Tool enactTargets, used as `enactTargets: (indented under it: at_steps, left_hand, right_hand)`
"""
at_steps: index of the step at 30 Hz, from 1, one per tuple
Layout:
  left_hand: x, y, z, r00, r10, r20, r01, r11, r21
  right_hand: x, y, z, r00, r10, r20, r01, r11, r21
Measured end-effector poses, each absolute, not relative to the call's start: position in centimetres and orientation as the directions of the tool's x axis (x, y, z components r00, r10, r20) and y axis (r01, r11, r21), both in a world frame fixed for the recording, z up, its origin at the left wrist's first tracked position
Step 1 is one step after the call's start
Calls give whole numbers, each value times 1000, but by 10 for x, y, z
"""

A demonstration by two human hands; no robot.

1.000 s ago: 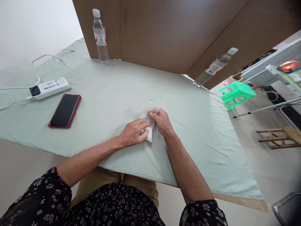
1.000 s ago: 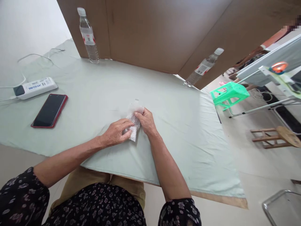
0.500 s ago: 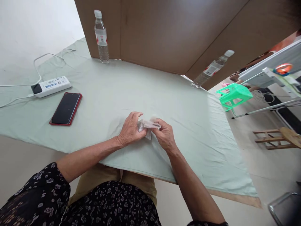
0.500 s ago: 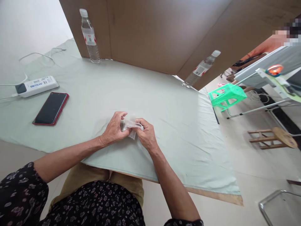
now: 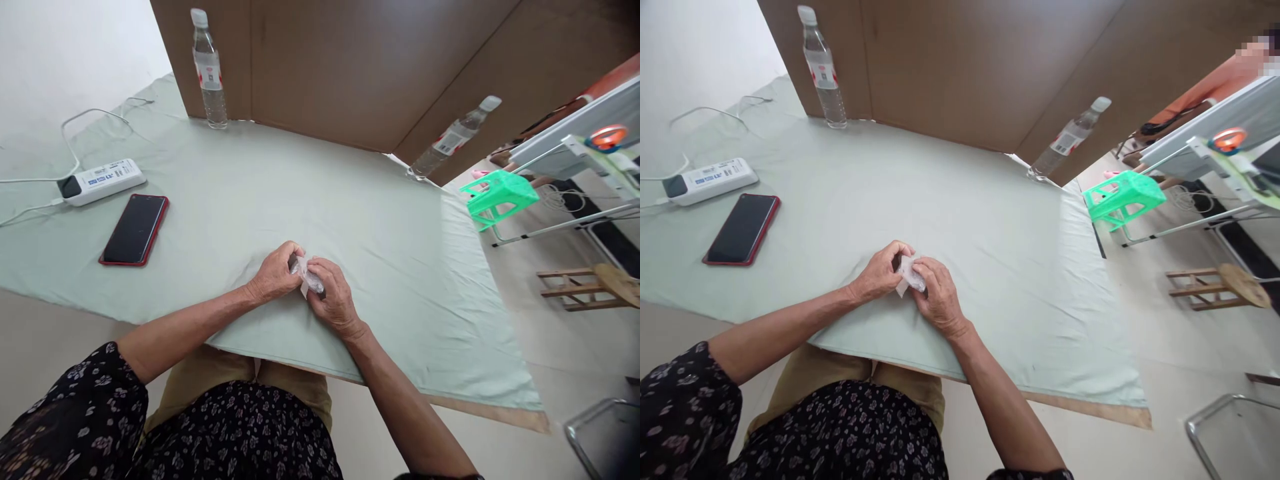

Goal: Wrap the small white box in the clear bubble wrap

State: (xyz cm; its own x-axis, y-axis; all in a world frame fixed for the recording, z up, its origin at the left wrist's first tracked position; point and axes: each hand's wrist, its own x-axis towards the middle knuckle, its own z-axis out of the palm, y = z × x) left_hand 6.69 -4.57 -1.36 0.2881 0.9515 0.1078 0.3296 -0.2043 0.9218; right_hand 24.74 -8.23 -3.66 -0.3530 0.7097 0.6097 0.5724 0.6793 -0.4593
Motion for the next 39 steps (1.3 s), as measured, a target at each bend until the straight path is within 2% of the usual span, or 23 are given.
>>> enactTargets:
  at_steps: [2,4,6,9,11,14,19,23,25,31,34,39]
  left_hand:
    - [67,-45,-12,296,951,94,312,-189,931]
    - [65,-42,-11,317,946,68,280,-162,946]
    - [62,-38,-9,363,931,44,204,-125,971]
    - [56,-33,-8,492,871,-2,63,-33,997]
    - [54,-31,-8,568,822,-35,7,38,999]
    - [53,-31,-8,616,785,-54,-36,97,995]
    - [56,-33,-7,588,803,-96,-46,152,987]
    - [56,-33,-6,527,839,-139,-90,218,972]
    - [55,-33,-5,513,845,-148,-102,232,967]
    - [54,-34,-7,493,858,-141,-60,196,979]
    - [54,-35,-8,531,838,-123,-37,168,985]
    - [52,-34,-8,571,816,-86,-28,124,992]
  right_hand:
    - [246,-80,-35,-329,726,604,575,661,-481]
    - [245,-79,-30,-259,797,545,564,583,-585]
    - [245,-78,-23,-158,899,409,502,430,-750]
    - [248,-74,-14,-73,990,117,288,134,-948]
    - [250,-71,-10,-73,997,-7,157,4,-988]
    - [252,-67,-8,-72,996,-60,88,-53,-995]
    - [255,-67,-10,-38,999,-23,130,-18,-991]
    - [264,-75,-8,177,961,211,372,133,-919]
    - [265,-81,-6,197,931,307,488,179,-854]
    - [247,-87,-14,-62,904,423,629,365,-686]
    - [246,-84,-17,-140,881,452,659,423,-622]
    - [255,-82,-13,-220,890,399,604,446,-661]
